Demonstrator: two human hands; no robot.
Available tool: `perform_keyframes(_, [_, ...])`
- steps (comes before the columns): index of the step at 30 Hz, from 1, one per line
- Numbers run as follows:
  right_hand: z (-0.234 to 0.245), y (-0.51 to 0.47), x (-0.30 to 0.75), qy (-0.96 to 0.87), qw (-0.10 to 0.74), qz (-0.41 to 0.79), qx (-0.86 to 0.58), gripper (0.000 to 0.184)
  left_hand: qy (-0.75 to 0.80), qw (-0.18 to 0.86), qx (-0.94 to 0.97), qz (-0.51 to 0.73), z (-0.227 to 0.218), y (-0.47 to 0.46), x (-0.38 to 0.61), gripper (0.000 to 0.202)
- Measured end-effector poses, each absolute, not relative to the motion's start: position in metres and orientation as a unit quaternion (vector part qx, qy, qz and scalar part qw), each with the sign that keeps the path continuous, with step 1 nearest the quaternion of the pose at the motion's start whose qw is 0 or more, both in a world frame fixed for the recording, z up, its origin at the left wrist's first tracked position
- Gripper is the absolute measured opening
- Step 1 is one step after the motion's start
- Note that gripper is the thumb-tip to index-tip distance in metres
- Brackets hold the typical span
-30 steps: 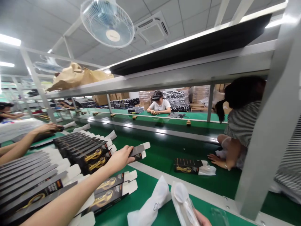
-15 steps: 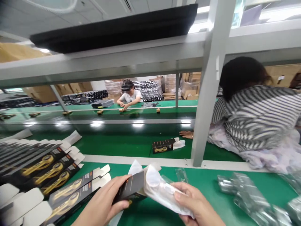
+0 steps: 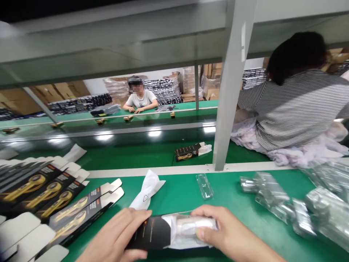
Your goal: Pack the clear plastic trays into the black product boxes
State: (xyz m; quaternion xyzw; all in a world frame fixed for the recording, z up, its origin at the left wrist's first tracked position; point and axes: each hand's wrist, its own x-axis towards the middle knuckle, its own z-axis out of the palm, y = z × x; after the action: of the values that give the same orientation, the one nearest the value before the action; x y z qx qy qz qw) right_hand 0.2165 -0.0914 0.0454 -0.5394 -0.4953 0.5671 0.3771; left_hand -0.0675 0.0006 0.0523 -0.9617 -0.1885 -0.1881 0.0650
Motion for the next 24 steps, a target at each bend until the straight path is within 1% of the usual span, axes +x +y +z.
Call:
perform_keyframes(4, [0.041, -0.09, 0.224, -0.486, 0.333, 0.593, -0.549, 0.046, -0.19, 0.066, -0.954, -0.224, 0.038, 0.0, -0.067, 0.059])
perform_keyframes(7, [0.033, -0.091, 0.228, -0.446, 0.321, 0.632, -0.547, 0.055, -0.195, 0.058, -0.952, -0.227, 0.022, 0.0, -0.069, 0.06])
perform_keyframes(9, [0.025, -0.095, 0.231, -0.41, 0.326, 0.654, -0.546, 0.056, -0.206, 0.062, -0.951, -0.223, 0.014, 0.0, -0.073, 0.06])
perform_keyframes(11, [0.018, -0.099, 0.235, -0.393, 0.336, 0.644, -0.564, 0.055, -0.228, 0.066, -0.944, -0.228, 0.012, 0.0, -0.079, 0.059])
perform_keyframes(15, [0.009, -0.101, 0.242, -0.4, 0.327, 0.59, -0.621, 0.062, -0.248, 0.083, -0.933, -0.248, 0.017, 0.0, -0.086, 0.063])
perform_keyframes(17, [0.01, -0.102, 0.245, -0.423, 0.313, 0.554, -0.645, 0.059, -0.224, 0.109, -0.938, -0.242, 0.021, 0.003, -0.085, 0.064])
perform_keyframes(20, [0.016, -0.108, 0.25, -0.506, 0.314, 0.423, -0.683, 0.048, -0.219, 0.152, -0.941, -0.207, 0.026, 0.009, -0.083, 0.059])
perform_keyframes(22, [0.019, -0.114, 0.252, -0.541, 0.316, 0.331, -0.705, 0.045, -0.228, 0.172, -0.94, -0.187, 0.028, 0.013, -0.082, 0.054])
perform_keyframes(24, [0.022, -0.12, 0.251, -0.548, 0.317, 0.27, -0.726, 0.043, -0.222, 0.186, -0.939, -0.184, 0.029, 0.015, -0.079, 0.05])
